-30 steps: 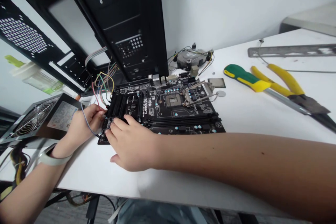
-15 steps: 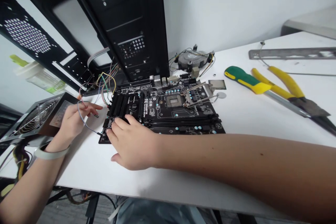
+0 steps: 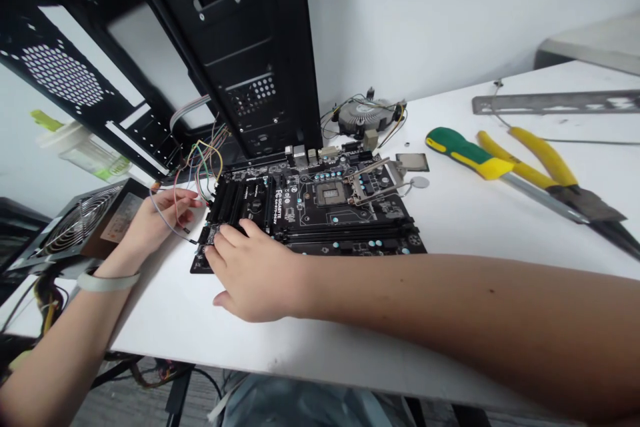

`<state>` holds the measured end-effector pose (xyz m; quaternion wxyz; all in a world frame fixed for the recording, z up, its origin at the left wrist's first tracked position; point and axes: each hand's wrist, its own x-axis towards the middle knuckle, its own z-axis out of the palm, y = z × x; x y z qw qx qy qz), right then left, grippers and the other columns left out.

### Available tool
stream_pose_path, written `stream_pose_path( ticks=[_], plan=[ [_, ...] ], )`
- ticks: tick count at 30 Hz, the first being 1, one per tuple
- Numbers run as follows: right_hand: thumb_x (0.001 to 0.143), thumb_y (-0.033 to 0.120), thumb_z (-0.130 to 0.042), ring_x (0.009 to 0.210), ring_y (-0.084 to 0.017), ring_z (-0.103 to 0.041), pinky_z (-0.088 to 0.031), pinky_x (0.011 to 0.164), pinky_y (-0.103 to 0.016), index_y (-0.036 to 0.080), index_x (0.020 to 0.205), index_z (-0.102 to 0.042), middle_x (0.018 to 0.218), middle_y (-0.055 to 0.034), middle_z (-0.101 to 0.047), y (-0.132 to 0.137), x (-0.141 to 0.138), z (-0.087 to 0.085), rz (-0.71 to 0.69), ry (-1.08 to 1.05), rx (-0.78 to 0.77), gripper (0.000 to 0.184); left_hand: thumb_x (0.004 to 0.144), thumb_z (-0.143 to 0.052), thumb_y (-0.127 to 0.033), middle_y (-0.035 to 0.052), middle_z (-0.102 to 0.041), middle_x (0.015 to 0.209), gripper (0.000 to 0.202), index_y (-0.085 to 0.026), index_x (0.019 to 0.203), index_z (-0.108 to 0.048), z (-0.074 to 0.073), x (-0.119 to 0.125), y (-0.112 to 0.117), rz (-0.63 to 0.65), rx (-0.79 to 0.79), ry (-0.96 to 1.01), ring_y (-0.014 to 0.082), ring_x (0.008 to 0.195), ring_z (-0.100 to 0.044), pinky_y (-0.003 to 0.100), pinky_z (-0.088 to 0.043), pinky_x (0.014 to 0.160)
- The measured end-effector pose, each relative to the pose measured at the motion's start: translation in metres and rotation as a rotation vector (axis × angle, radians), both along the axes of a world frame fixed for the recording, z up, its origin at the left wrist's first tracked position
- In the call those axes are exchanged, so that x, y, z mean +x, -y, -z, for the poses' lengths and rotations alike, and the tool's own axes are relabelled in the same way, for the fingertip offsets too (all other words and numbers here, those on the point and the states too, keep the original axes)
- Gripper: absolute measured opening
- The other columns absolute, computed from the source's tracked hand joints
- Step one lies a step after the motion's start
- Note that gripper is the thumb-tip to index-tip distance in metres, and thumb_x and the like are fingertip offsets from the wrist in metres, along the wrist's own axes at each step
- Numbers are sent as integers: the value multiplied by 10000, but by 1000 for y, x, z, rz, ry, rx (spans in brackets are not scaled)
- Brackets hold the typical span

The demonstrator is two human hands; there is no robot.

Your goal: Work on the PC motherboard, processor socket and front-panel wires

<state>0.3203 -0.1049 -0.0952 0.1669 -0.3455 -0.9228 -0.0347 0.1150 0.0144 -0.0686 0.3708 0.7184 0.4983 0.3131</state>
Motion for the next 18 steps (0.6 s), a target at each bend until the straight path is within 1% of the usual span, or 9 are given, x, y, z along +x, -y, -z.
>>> stream_pose_path(
  ticks=[3,5,7,9,11,13,16,18],
  plan=[
    [933,481,-439,1248,-348,-459,-348,1031,-497,-10,1289,-520,1329,-233,-545,0,0,0,2,-5,5,611,651,-736,-451,35,-636,662,384,-135,844,-637,3,5,-3,54,-31,9,100,460,-502,225,-412,426],
    [933,482,-438,1241,-348,-463,-350,1028,-498,-10,1287,-521,1323,-234,-548,0,0,0,2,-8,8,612,610,-758,-441,-2,-575,572,377,-142,797,-623,6,7,-4,83,-33,12,100,440,-484,227,-408,420],
    [931,484,-437,1234,-347,-468,-352,1026,-498,-10,1286,-521,1320,-234,-548,-1,0,-1,1,-4,5,614,600,-754,-426,-23,-532,530,351,-148,757,-607,8,10,-4,106,-19,11,96,435,-467,222,-399,422],
    [931,482,-437,1234,-347,-467,-352,1027,-497,-10,1285,-522,1323,-235,-545,-1,0,-1,4,1,-1,612,609,-740,-421,-21,-540,542,335,-149,755,-609,9,13,-4,123,8,2,95,446,-463,220,-393,428],
    [930,480,-439,1235,-346,-467,-352,1030,-497,-10,1284,-523,1325,-236,-543,-1,0,-1,5,4,-4,610,624,-730,-419,-3,-583,597,332,-149,781,-619,9,16,-3,129,51,-17,100,475,-478,220,-398,445],
    [931,477,-440,1235,-346,-469,-351,1033,-499,-11,1287,-523,1324,-236,-546,0,0,-2,4,6,-2,610,657,-708,-427,4,-598,619,316,-151,781,-616,9,18,-1,127,96,-43,104,491,-483,220,-396,456],
    [933,476,-436,1240,-342,-469,-350,1041,-503,-12,1296,-517,1327,-232,-549,2,-1,-2,9,10,-9,613,730,-649,-427,-6,-559,562,272,-162,727,-589,8,20,2,118,158,-102,109,478,-467,222,-372,461],
    [936,469,-429,1269,-342,-448,-338,1057,-514,-12,1318,-500,1350,-228,-535,2,-1,-1,20,10,-21,619,753,-623,-409,-15,-531,527,252,-172,690,-566,6,21,3,113,194,-148,113,467,-460,226,-359,464]
  ],
)
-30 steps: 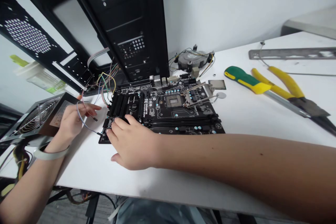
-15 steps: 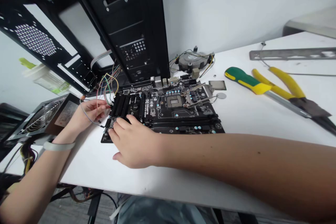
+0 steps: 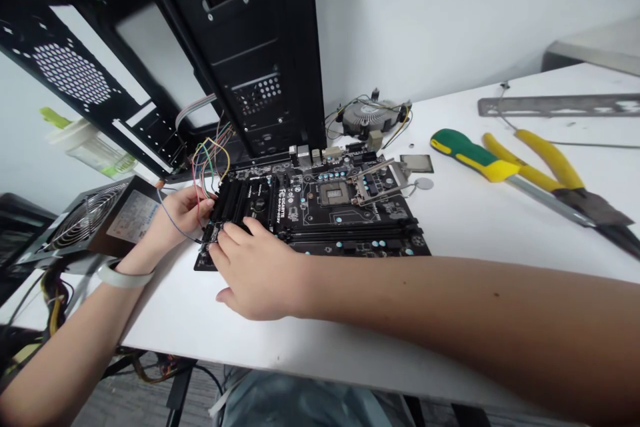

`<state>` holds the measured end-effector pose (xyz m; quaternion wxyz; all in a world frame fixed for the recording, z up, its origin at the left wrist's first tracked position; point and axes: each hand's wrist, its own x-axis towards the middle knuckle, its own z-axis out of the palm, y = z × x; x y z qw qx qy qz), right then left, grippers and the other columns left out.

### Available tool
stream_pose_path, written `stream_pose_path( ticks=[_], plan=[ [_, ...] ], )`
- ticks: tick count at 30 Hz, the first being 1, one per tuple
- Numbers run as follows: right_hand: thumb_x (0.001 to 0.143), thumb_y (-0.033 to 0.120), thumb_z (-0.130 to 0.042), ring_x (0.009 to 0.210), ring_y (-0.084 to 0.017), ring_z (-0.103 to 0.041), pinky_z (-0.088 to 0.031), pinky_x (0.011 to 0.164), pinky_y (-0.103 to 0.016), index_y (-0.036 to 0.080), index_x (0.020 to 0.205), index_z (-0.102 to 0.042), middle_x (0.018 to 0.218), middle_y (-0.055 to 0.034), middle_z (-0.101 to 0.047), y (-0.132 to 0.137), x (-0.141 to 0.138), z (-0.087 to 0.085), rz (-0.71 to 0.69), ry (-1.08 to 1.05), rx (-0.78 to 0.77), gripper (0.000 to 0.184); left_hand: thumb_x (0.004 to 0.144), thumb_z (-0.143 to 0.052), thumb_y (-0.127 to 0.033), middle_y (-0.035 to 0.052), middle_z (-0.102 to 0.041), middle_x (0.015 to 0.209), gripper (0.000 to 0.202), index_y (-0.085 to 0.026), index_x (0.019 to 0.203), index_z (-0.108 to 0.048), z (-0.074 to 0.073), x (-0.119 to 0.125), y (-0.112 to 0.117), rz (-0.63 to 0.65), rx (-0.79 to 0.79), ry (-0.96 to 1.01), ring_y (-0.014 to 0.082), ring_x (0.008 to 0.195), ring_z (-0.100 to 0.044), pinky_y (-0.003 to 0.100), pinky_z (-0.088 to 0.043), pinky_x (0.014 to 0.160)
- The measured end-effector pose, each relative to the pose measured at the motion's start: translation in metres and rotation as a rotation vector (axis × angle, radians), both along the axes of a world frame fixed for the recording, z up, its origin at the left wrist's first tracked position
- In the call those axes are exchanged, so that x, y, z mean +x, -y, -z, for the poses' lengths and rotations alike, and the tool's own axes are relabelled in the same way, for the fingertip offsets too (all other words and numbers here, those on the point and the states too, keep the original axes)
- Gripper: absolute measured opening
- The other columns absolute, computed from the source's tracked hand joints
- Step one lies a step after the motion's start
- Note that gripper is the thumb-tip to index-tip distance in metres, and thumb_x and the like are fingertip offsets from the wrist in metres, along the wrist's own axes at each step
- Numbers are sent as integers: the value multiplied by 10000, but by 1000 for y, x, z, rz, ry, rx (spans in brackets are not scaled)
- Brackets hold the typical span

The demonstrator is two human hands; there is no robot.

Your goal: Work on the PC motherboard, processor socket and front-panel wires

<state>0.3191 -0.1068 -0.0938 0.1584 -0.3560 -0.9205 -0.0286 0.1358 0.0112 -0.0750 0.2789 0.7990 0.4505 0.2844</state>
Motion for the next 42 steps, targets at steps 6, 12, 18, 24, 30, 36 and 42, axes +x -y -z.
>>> stream_pose_path(
  ticks=[6,12,18,24,30,36,42],
  plan=[
    [936,457,-423,1331,-346,-390,-307,1082,-565,-9,1363,-454,1411,-229,-481,-1,0,0,9,7,-31,633,787,-550,-385,-20,-519,516,224,-191,679,-521,1,1,1,-40,88,-98,124,453,-464,234,-348,462],
    [938,453,-423,1266,-356,-445,-349,1040,-571,-11,1313,-499,1358,-240,-522,0,-2,0,-5,12,14,601,810,-506,-342,-22,-512,533,178,-197,708,-494,4,4,2,-78,166,-136,132,474,-479,242,-365,496],
    [938,466,-424,1282,-344,-429,-329,1062,-576,-3,1329,-484,1377,-227,-511,1,0,-1,4,13,-7,613,815,-502,-419,-20,-517,538,239,-200,721,-492,4,0,2,-45,149,-142,128,454,-479,238,-370,466],
    [937,456,-430,1269,-345,-435,-333,1051,-584,-4,1331,-480,1378,-230,-511,2,-2,-1,6,25,-6,608,812,-507,-419,-12,-531,543,240,-198,716,-498,3,0,2,-47,157,-154,134,467,-499,242,-374,475],
    [941,448,-418,1254,-354,-443,-368,1005,-564,-14,1313,-492,1354,-241,-526,1,-3,-1,3,29,13,598,810,-495,-366,-11,-532,516,200,-204,694,-496,3,2,2,-77,185,-165,143,468,-504,249,-365,489],
    [936,451,-420,1266,-334,-432,-358,1017,-551,3,1316,-490,1385,-226,-505,-1,-1,-4,4,17,-42,591,800,-525,-381,-13,-550,524,189,-206,732,-501,2,-2,5,-78,165,-145,140,448,-516,243,-367,466],
    [940,451,-413,1246,-343,-443,-370,995,-555,2,1305,-497,1376,-227,-513,-1,-1,-2,-3,19,4,584,813,-509,-407,-16,-541,548,205,-210,771,-474,4,2,-1,-112,119,-57,138,446,-531,237,-396,448]
  ],
)
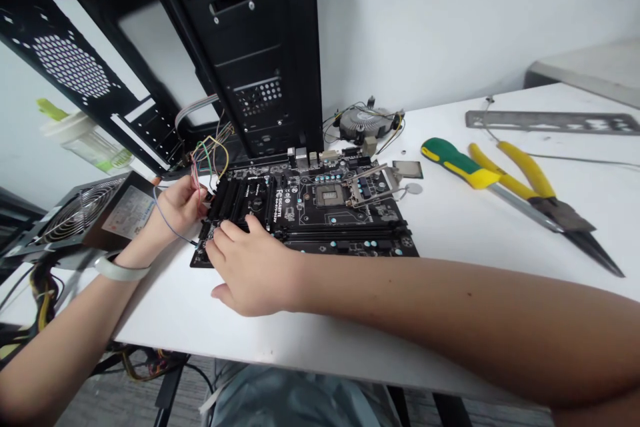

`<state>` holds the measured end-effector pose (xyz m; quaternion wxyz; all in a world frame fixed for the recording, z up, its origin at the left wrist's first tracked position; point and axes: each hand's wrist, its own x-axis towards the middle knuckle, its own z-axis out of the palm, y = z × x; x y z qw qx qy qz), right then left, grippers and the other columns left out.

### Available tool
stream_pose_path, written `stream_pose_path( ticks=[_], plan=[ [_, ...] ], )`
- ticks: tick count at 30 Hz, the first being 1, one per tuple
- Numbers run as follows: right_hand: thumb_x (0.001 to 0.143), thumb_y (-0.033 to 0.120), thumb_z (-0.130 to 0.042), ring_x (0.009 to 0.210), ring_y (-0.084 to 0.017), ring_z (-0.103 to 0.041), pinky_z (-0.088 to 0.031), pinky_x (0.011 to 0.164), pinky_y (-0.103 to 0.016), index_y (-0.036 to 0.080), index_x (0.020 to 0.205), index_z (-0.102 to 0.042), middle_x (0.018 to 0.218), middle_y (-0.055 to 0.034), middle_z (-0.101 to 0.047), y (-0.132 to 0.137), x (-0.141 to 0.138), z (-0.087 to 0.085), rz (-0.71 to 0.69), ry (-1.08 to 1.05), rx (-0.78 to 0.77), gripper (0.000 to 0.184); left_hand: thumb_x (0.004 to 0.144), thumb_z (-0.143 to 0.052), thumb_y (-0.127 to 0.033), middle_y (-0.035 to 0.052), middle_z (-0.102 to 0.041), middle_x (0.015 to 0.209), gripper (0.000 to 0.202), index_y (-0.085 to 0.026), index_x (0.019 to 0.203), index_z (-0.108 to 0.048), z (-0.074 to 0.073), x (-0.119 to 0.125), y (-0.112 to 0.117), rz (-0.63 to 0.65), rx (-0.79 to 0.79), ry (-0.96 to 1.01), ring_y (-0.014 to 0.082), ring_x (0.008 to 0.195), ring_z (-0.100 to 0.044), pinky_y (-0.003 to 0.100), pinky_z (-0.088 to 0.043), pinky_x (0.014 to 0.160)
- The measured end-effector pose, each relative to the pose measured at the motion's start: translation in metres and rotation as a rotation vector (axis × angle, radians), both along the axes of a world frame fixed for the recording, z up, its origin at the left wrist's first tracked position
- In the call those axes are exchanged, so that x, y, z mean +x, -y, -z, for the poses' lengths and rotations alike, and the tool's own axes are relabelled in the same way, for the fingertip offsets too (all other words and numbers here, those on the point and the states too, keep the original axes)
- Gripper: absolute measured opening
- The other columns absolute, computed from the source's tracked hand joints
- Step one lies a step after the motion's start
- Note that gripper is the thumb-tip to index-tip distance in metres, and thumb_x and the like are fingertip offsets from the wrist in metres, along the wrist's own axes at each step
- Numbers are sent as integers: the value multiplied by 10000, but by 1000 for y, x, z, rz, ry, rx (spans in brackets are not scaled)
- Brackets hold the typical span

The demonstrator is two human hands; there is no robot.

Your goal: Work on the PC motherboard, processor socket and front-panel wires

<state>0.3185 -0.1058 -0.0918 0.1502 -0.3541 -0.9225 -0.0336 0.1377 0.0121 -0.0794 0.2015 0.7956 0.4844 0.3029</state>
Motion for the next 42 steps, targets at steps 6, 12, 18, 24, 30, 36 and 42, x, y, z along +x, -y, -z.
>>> stream_pose_path(
  ticks=[6,12,18,24,30,36,42],
  plan=[
    [939,468,-412,1237,-337,-451,-381,982,-536,4,1297,-505,1366,-226,-521,-1,1,1,-10,-7,7,593,783,-501,-447,24,-618,619,267,-187,727,-519,-3,-3,-1,-12,-74,26,157,518,-582,248,-446,489],
    [939,473,-416,1256,-339,-436,-363,1003,-539,-11,1330,-475,1381,-225,-511,-1,1,2,-9,-13,7,626,749,-553,-452,40,-632,598,303,-156,743,-623,-3,-12,1,-140,4,-53,177,534,-565,268,-396,517],
    [937,468,-415,1252,-343,-442,-374,996,-536,-7,1314,-491,1369,-224,-521,-1,1,2,-12,-19,19,610,723,-584,-464,53,-669,699,341,-140,809,-653,-4,-7,-1,-135,20,-58,179,581,-584,274,-408,564],
    [938,466,-415,1245,-343,-447,-377,993,-537,-7,1309,-494,1360,-227,-525,0,1,0,-8,-11,15,606,699,-586,-431,6,-582,572,297,-143,756,-631,3,0,-12,-55,-57,0,140,519,-510,245,-396,507],
    [936,473,-420,1247,-346,-445,-374,994,-542,4,1290,-513,1355,-229,-525,-1,-1,1,-5,-1,13,594,733,-534,-507,-14,-525,513,358,-157,702,-604,13,1,-17,-41,-62,13,119,459,-454,242,-362,479],
    [938,488,-408,1251,-350,-441,-369,1002,-553,-4,1327,-480,1386,-234,-498,-1,-2,2,-3,22,6,631,745,-501,-441,-8,-515,558,294,-176,618,-522,9,6,-15,-93,94,-76,132,551,-450,261,-336,558],
    [943,498,-390,1269,-348,-428,-367,1010,-549,3,1347,-467,1409,-230,-478,-1,-1,0,5,55,-18,643,757,-448,-423,-10,-493,570,262,-188,649,-487,6,7,-12,-89,147,-164,141,561,-444,272,-336,571]
  ],
)
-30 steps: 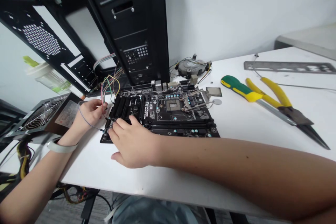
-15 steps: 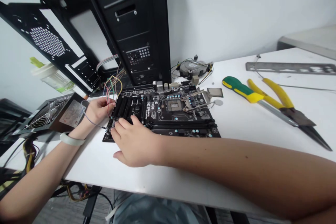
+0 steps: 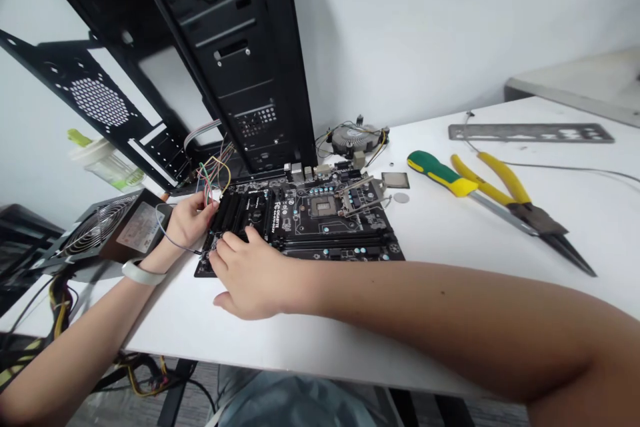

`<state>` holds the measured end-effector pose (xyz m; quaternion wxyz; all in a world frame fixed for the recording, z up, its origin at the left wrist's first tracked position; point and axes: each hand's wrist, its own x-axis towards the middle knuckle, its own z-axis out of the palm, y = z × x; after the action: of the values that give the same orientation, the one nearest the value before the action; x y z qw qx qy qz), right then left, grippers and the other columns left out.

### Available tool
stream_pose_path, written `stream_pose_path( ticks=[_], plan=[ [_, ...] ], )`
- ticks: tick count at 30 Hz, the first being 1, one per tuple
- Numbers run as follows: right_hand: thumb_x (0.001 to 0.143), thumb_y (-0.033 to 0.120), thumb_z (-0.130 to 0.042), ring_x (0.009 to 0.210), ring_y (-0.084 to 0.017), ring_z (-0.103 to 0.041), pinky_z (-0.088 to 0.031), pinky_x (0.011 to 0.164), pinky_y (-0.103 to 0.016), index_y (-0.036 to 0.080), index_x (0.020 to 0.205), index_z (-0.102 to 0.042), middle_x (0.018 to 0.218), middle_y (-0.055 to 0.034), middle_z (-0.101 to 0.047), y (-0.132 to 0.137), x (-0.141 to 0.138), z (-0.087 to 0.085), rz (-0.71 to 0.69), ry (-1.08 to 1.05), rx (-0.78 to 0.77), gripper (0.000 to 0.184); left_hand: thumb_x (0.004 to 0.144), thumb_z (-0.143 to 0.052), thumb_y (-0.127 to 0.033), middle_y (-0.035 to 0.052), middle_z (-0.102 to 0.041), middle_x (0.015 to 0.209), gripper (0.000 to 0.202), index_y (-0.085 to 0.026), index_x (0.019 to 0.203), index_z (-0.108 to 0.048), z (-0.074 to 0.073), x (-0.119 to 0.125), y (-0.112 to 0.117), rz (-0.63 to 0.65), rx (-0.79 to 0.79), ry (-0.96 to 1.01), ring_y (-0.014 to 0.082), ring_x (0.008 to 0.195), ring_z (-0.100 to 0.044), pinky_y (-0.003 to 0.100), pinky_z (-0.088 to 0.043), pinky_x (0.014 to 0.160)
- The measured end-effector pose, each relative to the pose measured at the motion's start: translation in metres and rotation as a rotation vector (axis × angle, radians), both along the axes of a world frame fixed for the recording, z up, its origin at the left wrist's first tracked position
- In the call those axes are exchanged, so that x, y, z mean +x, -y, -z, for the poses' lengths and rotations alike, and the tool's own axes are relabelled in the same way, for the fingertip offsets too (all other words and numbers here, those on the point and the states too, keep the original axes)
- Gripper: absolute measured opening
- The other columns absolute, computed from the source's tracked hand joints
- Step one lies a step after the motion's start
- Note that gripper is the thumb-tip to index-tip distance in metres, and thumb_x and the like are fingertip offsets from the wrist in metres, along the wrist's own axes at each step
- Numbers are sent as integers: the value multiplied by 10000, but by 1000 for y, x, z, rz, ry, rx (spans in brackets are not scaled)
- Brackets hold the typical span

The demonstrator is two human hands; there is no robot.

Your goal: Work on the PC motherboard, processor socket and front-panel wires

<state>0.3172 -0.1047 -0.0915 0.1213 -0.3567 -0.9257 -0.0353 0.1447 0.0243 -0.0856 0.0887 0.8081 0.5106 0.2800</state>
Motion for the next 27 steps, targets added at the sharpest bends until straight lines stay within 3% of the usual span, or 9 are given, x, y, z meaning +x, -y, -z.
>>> stream_pose_path(
  ticks=[13,20,23,27],
  plan=[
    [950,466,-364,1285,-361,-419,-359,1014,-584,-19,1366,-448,1398,-241,-488,1,-2,3,1,-5,39,645,787,-398,-407,-1,-456,596,221,-215,676,-385,-8,4,-1,-15,35,-179,151,560,-406,285,-301,583],
    [952,469,-357,1294,-359,-411,-361,1017,-584,-21,1384,-427,1411,-243,-471,1,-2,2,-2,12,33,657,775,-426,-315,-12,-392,558,186,-227,648,-323,-15,7,3,-34,37,-244,145,516,-344,292,-250,556],
    [952,465,-352,1282,-358,-420,-370,1006,-580,-24,1372,-439,1406,-245,-475,1,-2,3,-1,9,39,650,765,-438,-294,-4,-428,557,178,-229,645,-325,-18,11,4,-46,26,-240,154,523,-397,288,-281,552],
    [947,464,-366,1260,-355,-440,-384,986,-576,-20,1353,-460,1385,-239,-499,0,-2,4,1,2,60,639,806,-400,-282,19,-579,622,110,-226,716,-369,-26,18,4,-57,0,-182,176,603,-566,272,-393,589]
  ],
)
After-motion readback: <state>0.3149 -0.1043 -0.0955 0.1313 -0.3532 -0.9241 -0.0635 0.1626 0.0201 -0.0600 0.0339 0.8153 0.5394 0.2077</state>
